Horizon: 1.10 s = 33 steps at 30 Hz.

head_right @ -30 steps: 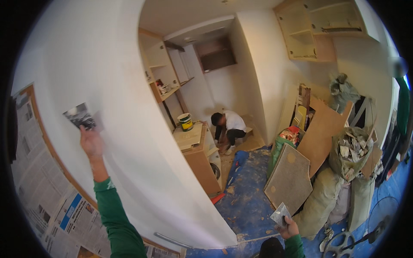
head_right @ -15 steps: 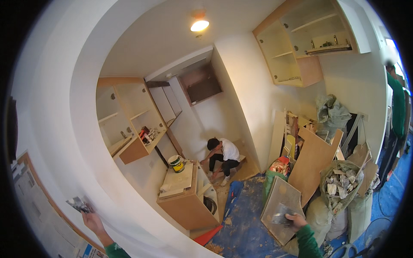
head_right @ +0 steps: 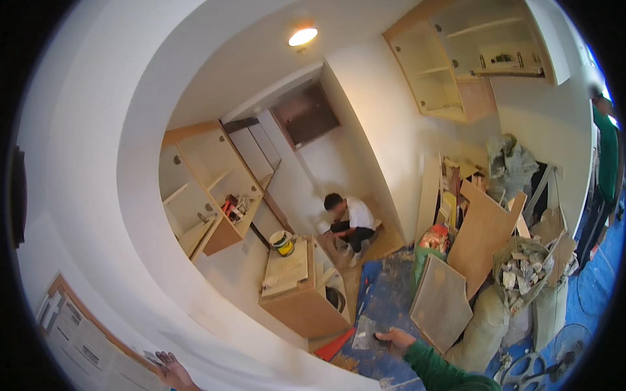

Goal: The person applies plaster to a curved wall section using a trowel and a hawk. They repeatedly scoop plaster from the hawk onto the trowel and smooth it onto the wall surface. The person also touches the wall with their hand to check the texture.

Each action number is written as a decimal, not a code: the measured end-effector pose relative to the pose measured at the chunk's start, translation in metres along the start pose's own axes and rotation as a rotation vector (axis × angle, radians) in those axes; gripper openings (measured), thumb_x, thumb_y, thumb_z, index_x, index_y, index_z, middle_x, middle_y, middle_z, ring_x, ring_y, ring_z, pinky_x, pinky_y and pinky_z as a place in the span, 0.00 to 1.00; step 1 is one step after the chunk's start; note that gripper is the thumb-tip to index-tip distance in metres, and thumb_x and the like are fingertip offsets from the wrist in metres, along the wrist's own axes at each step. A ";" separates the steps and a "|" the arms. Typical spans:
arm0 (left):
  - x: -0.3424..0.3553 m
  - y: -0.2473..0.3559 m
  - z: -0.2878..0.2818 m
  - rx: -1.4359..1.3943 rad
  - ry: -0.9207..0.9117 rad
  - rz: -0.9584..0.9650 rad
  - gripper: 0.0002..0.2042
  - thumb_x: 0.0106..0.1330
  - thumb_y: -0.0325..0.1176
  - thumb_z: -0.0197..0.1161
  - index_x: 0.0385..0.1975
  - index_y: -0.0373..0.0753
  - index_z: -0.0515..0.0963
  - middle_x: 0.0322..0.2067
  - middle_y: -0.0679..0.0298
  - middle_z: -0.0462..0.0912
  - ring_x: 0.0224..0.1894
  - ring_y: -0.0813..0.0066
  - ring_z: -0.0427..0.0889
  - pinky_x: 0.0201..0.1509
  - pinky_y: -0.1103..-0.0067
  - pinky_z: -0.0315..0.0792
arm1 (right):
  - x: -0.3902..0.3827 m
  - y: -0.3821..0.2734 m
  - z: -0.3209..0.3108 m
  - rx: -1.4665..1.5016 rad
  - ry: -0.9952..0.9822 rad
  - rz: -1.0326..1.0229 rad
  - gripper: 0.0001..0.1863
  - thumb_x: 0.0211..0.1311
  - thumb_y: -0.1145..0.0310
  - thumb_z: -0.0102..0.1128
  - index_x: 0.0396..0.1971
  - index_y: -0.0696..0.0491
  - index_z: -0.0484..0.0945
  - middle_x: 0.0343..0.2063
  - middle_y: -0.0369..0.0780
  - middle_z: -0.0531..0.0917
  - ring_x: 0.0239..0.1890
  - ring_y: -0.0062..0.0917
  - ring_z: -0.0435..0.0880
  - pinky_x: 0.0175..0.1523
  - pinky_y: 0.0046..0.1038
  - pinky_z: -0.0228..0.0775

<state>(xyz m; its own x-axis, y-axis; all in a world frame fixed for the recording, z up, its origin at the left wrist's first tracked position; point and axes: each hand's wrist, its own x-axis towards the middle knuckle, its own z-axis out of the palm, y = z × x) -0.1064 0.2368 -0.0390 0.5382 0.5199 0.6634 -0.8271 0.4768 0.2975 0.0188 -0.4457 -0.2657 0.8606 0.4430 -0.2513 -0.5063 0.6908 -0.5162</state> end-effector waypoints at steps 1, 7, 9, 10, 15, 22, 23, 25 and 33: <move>-0.018 -0.006 0.046 -0.046 0.018 -0.036 0.19 0.70 0.31 0.60 0.58 0.31 0.73 0.53 0.51 0.78 0.58 0.56 0.74 0.69 0.63 0.64 | -0.006 0.002 0.009 -0.019 -0.014 0.007 0.09 0.70 0.73 0.60 0.46 0.60 0.80 0.42 0.41 0.86 0.43 0.31 0.87 0.50 0.39 0.82; -0.108 -0.039 0.181 0.169 0.037 -0.443 0.23 0.67 0.33 0.66 0.58 0.29 0.70 0.50 0.52 0.77 0.56 0.58 0.73 0.66 0.62 0.66 | -0.033 -0.031 0.104 -0.366 -0.345 -0.124 0.13 0.70 0.71 0.62 0.50 0.59 0.82 0.43 0.38 0.87 0.45 0.23 0.85 0.55 0.30 0.78; -0.145 -0.088 0.199 0.418 -0.003 -0.577 0.20 0.68 0.36 0.65 0.54 0.32 0.73 0.47 0.54 0.79 0.51 0.58 0.76 0.58 0.62 0.71 | -0.055 -0.037 0.128 -0.625 -0.411 -0.173 0.12 0.70 0.73 0.62 0.49 0.60 0.84 0.41 0.38 0.88 0.43 0.23 0.86 0.51 0.27 0.78; -0.156 -0.117 0.184 0.547 -0.043 -0.618 0.18 0.69 0.38 0.65 0.52 0.33 0.74 0.45 0.56 0.80 0.47 0.59 0.78 0.52 0.62 0.74 | -0.069 -0.036 0.134 -0.611 -0.383 -0.203 0.12 0.70 0.72 0.62 0.49 0.61 0.84 0.41 0.38 0.88 0.43 0.23 0.86 0.52 0.27 0.78; -0.164 -0.219 0.305 0.357 -0.205 -0.647 0.22 0.72 0.36 0.59 0.61 0.31 0.70 0.55 0.57 0.79 0.57 0.63 0.78 0.63 0.62 0.68 | -0.102 -0.050 0.135 -0.361 -0.308 -0.261 0.16 0.70 0.67 0.64 0.51 0.61 0.83 0.42 0.36 0.87 0.43 0.18 0.83 0.55 0.25 0.77; -0.203 -0.306 0.321 0.081 -0.092 -1.273 0.14 0.76 0.30 0.55 0.56 0.32 0.73 0.49 0.59 0.83 0.51 0.68 0.82 0.60 0.70 0.74 | -0.118 -0.067 0.138 -0.397 -0.171 -0.350 0.16 0.70 0.67 0.64 0.50 0.62 0.83 0.40 0.38 0.87 0.42 0.20 0.84 0.52 0.26 0.77; -0.205 -0.312 0.324 0.085 -0.113 -1.342 0.14 0.76 0.30 0.55 0.56 0.32 0.73 0.50 0.58 0.83 0.52 0.67 0.82 0.60 0.70 0.73 | -0.119 -0.067 0.138 -0.364 -0.162 -0.344 0.16 0.70 0.67 0.64 0.50 0.62 0.83 0.40 0.38 0.87 0.41 0.20 0.84 0.52 0.27 0.77; -0.211 -0.324 0.329 0.080 -0.158 -1.482 0.14 0.77 0.32 0.54 0.57 0.32 0.73 0.52 0.58 0.82 0.53 0.67 0.81 0.62 0.69 0.72 | -0.124 -0.073 0.136 -0.306 -0.135 -0.335 0.16 0.70 0.67 0.64 0.49 0.63 0.83 0.40 0.38 0.87 0.41 0.21 0.84 0.52 0.28 0.77; -0.192 -0.346 0.318 0.184 -0.468 -1.325 0.27 0.80 0.41 0.48 0.72 0.31 0.58 0.70 0.53 0.66 0.72 0.60 0.64 0.77 0.65 0.54 | -0.143 -0.089 0.118 -0.329 0.015 -0.390 0.15 0.70 0.69 0.62 0.49 0.65 0.82 0.41 0.39 0.87 0.41 0.23 0.85 0.54 0.29 0.77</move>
<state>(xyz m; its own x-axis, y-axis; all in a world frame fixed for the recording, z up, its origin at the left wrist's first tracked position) 0.0248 -0.2530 -0.0506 0.8480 -0.5296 -0.0210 0.2118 0.3024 0.9294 -0.0656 -0.5031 -0.0866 0.9839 0.1787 0.0010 -0.1055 0.5854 -0.8038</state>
